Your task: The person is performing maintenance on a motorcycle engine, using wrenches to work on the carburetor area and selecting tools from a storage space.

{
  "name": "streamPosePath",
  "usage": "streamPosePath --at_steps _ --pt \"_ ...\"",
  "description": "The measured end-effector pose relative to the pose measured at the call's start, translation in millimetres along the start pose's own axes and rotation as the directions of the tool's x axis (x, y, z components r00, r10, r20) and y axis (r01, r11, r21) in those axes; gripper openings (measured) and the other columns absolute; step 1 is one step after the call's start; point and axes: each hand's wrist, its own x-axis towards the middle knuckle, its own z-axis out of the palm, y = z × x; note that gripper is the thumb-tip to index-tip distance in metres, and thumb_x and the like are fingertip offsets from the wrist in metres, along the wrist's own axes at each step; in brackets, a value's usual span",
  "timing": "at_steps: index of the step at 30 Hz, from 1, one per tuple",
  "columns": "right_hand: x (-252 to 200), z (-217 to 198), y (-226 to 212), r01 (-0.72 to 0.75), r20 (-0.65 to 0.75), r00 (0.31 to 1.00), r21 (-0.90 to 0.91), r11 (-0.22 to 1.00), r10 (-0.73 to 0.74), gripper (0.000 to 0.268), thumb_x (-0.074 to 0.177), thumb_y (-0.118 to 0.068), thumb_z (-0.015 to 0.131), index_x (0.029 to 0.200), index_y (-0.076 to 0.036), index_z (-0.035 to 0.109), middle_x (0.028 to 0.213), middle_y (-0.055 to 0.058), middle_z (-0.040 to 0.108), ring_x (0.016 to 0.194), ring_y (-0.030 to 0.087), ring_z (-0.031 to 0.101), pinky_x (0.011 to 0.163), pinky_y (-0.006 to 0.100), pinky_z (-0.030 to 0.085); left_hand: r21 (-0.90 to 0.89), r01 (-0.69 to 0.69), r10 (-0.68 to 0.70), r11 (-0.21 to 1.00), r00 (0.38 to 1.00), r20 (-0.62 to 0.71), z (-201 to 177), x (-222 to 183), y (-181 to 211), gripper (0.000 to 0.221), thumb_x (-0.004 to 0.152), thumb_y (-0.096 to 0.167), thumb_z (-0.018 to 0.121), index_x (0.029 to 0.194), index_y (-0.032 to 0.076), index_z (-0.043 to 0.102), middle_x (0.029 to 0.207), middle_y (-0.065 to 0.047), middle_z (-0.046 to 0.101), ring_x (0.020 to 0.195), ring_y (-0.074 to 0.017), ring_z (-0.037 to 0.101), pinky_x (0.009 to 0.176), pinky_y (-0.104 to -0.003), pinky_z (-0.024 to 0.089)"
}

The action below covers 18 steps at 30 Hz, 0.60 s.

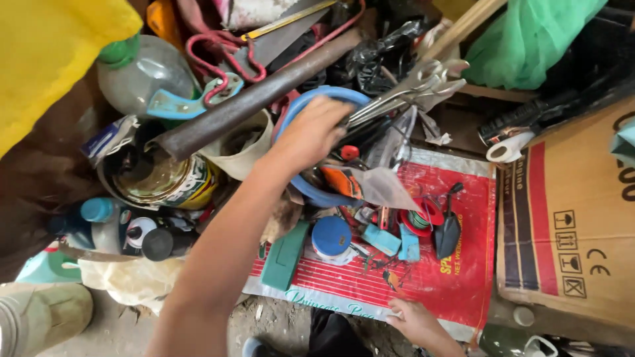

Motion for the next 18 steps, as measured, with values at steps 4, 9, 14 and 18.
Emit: streamPosePath --at_steps 4,9,14,18 --pt "-21.0 -6.3 -22.8 0.059 -0.05 0.997 0.092 0.994 -0.054 0.053 0.108 -0.051 0.064 0.156 -0.028 0.063 0.156 -0.008 0.073 0.142 0.014 0.072 0.115 0.034 0.058 0.135 0.124 -0.113 0.983 0.989 -0.091 7.4 -33.5 -9.1 0.036 0.102 0.01 0.071 0.137 0.001 0.068 0.129 -0.016 0.062 0.123 -0.0383 0.057 0.109 -0.05 0.05" --pt "-4.7 22.4 -5.1 0.158 -0.129 0.982 0.155 0.975 -0.138 0.058 0.104 -0.053 0.068 0.155 -0.025 0.067 0.151 -0.005 0.08 0.137 0.017 0.079 0.111 0.034 0.064 0.059 0.441 -0.422 0.896 0.885 -0.198 16.0 -85.6 2.7 0.028 0.101 0.028 0.082 0.117 0.008 0.073 0.121 -0.008 0.068 0.104 -0.0278 0.072 0.086 -0.044 0.059" --pt "-5.5 24.8 -30.5 0.154 0.173 0.973 0.019 0.988 -0.155 0.069 0.108 -0.058 0.059 0.166 -0.021 0.052 0.165 0.003 0.064 0.152 0.021 0.063 0.12 0.038 0.054 0.148 0.664 -0.663 0.733 0.746 -0.06 23.9 -42.9 8.3 0.051 0.108 0.062 0.058 0.111 0.014 0.075 0.088 -0.011 0.082 0.089 -0.035 0.077 0.077 -0.051 0.057" --pt "-22.5 16.7 -60.4 0.145 0.142 0.979 -0.005 0.989 -0.143 0.06 0.109 -0.051 0.065 0.162 -0.025 0.057 0.158 -0.005 0.07 0.144 0.018 0.069 0.113 0.035 0.058 0.116 0.617 -0.598 0.778 0.785 -0.164 -8.6 24.1 38.1 0.048 0.106 0.06 0.059 0.103 0.014 0.074 0.085 -0.01 0.08 0.085 -0.0383 0.074 0.071 -0.055 0.054"
